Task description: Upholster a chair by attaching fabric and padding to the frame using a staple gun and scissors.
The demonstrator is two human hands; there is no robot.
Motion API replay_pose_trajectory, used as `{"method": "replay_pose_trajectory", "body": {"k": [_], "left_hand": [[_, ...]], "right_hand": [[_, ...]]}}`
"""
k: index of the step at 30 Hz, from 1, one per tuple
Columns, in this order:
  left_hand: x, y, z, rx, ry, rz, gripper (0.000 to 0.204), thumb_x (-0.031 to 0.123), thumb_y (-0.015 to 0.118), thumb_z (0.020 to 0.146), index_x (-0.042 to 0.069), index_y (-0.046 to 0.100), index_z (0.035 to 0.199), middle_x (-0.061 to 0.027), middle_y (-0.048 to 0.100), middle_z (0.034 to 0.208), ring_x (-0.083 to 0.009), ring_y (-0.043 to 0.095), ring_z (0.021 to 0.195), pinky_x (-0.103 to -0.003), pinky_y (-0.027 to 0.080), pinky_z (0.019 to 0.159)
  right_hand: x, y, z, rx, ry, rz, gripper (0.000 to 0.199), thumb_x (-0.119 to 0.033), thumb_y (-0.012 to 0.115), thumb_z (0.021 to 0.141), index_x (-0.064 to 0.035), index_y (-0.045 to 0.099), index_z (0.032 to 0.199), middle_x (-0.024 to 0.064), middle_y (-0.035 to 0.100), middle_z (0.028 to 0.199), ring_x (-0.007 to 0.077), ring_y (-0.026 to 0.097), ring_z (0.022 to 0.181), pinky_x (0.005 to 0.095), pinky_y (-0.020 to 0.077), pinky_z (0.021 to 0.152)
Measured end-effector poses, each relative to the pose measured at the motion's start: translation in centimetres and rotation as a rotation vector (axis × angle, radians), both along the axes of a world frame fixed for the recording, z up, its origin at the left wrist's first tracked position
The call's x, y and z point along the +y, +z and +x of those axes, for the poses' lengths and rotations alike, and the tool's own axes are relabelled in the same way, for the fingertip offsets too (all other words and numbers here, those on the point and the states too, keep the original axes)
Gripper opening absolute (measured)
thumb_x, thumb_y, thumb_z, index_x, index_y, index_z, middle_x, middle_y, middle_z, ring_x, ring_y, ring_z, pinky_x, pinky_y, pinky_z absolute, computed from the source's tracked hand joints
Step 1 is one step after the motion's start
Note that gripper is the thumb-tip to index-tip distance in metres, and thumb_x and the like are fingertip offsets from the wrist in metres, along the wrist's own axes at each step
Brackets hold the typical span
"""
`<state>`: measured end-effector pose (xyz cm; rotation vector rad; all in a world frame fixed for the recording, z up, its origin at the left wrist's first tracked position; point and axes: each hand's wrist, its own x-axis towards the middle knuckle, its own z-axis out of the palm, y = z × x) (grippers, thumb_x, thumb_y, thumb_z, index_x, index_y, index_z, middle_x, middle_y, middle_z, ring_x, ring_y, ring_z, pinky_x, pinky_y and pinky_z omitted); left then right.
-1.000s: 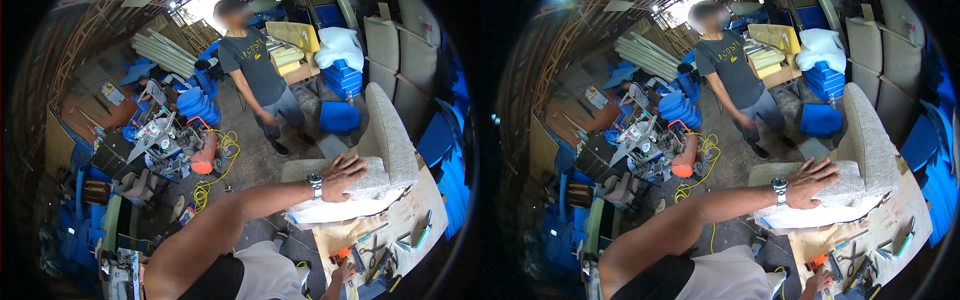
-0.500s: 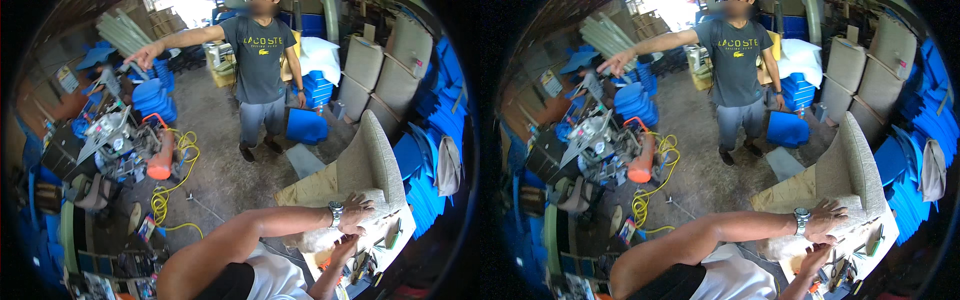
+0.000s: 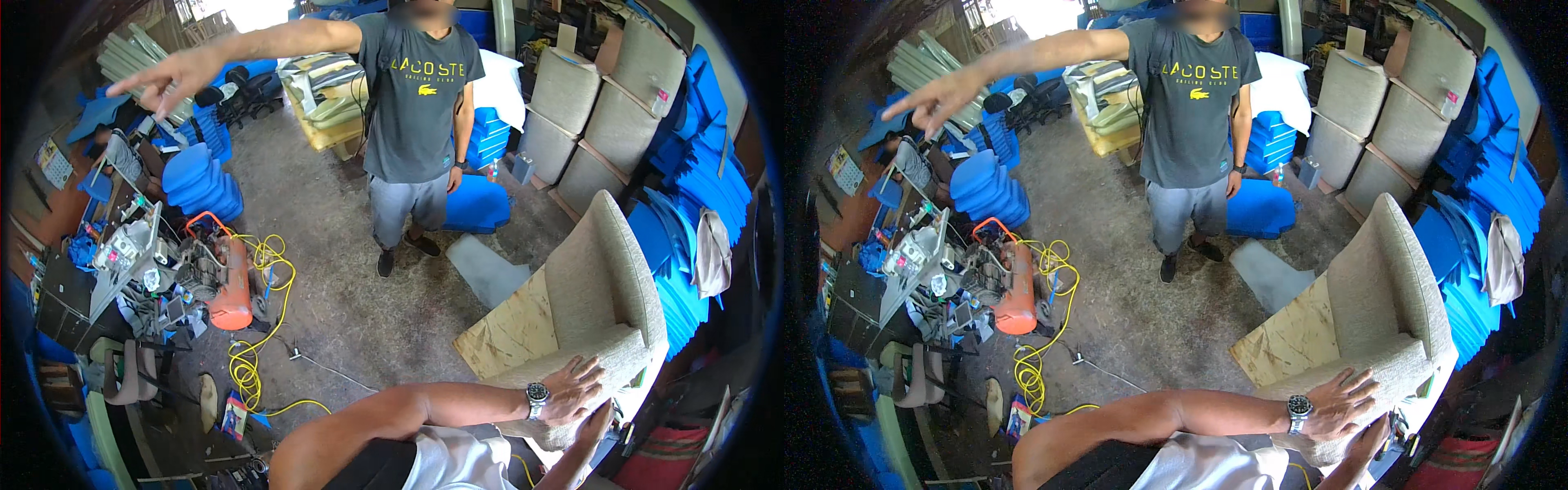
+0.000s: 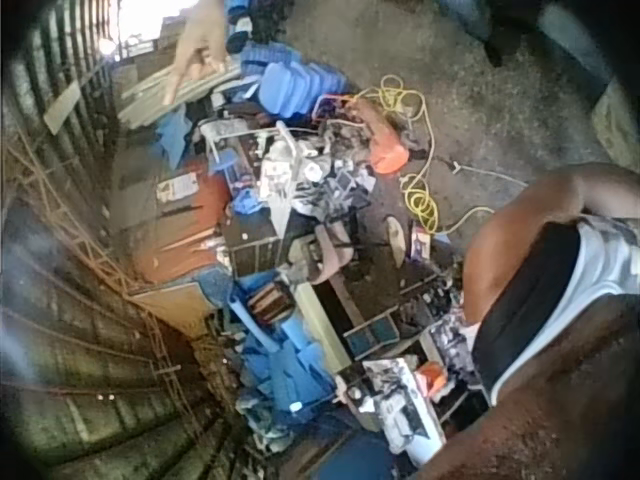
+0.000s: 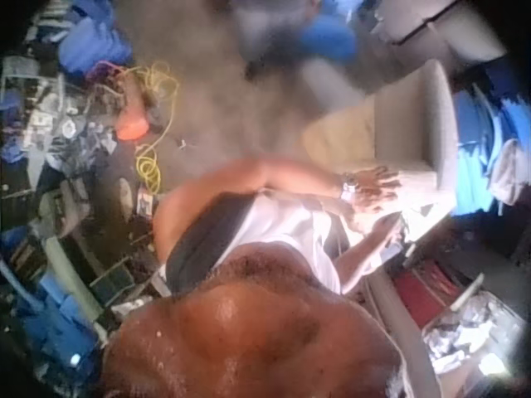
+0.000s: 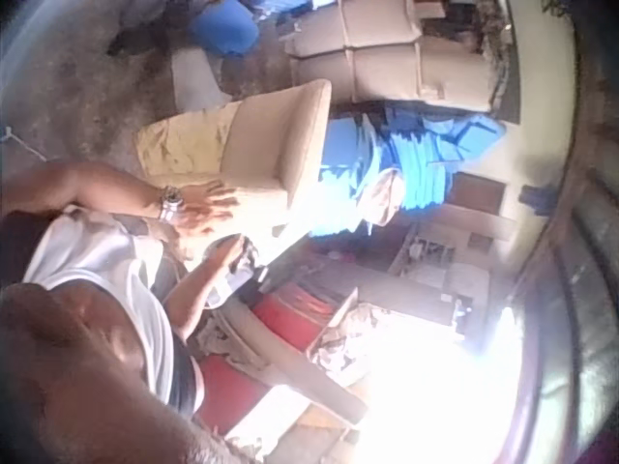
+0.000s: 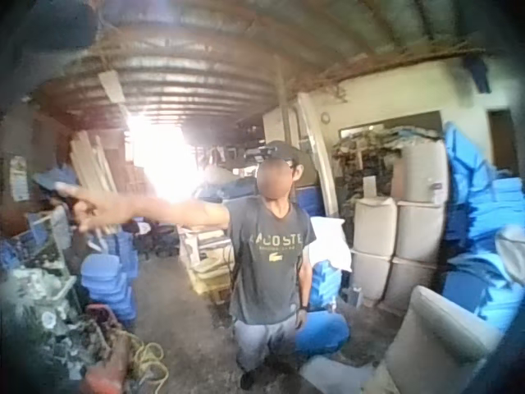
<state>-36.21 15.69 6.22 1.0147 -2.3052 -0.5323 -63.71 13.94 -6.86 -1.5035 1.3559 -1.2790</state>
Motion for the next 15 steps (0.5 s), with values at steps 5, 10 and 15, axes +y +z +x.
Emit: {"method": "replay_pose_trajectory", "body": {"k": [5, 10, 15], "left_hand": [[-0.3, -0.2, 0.2, -0.015, -0.003, -0.001, 0.063, 0.037, 0.061, 0.088, 0.001, 0.049, 0.138, -0.0218, 0.033, 0.155, -0.0426, 0.021, 0.147, -0.06, 0.026, 0.115], [-1.7, -0.9, 2.7, 0.004, 0.221, 0.323, 0.102, 0.042, 0.077, 0.077, 0.0, 0.023, 0.153, -0.0279, 0.032, 0.152, -0.0441, 0.038, 0.137, -0.049, 0.04, 0.109], [-2.1, -0.4, 2.0, 0.159, 0.164, 0.458, 0.112, 0.044, 0.082, 0.071, -0.002, 0.022, 0.153, -0.0328, 0.042, 0.142, -0.0405, 0.055, 0.122, -0.041, 0.046, 0.103]], "right_hand": [[0.7, 4.4, 4.4, -0.03, -0.064, 0.011, 0.049, -0.037, 0.043, 0.104, 0.0067, 0.056, 0.124, 0.0165, 0.065, 0.113, 0.0235, 0.06, 0.098, 0.0397, 0.0474, 0.087], [-0.2, 0.6, 3.8, 0.256, -0.411, 0.103, 0.062, -0.044, 0.032, 0.106, 0.0066, 0.05, 0.137, 0.0239, 0.05, 0.143, 0.0361, 0.048, 0.13, 0.0469, 0.0387, 0.108], [-1.9, -1.1, 0.8, 1.012, -0.234, -0.195, 0.055, -0.038, 0.04, 0.102, 0.0074, 0.053, 0.131, 0.0303, 0.058, 0.126, 0.0448, 0.057, 0.111, 0.053, 0.0439, 0.098]]}}
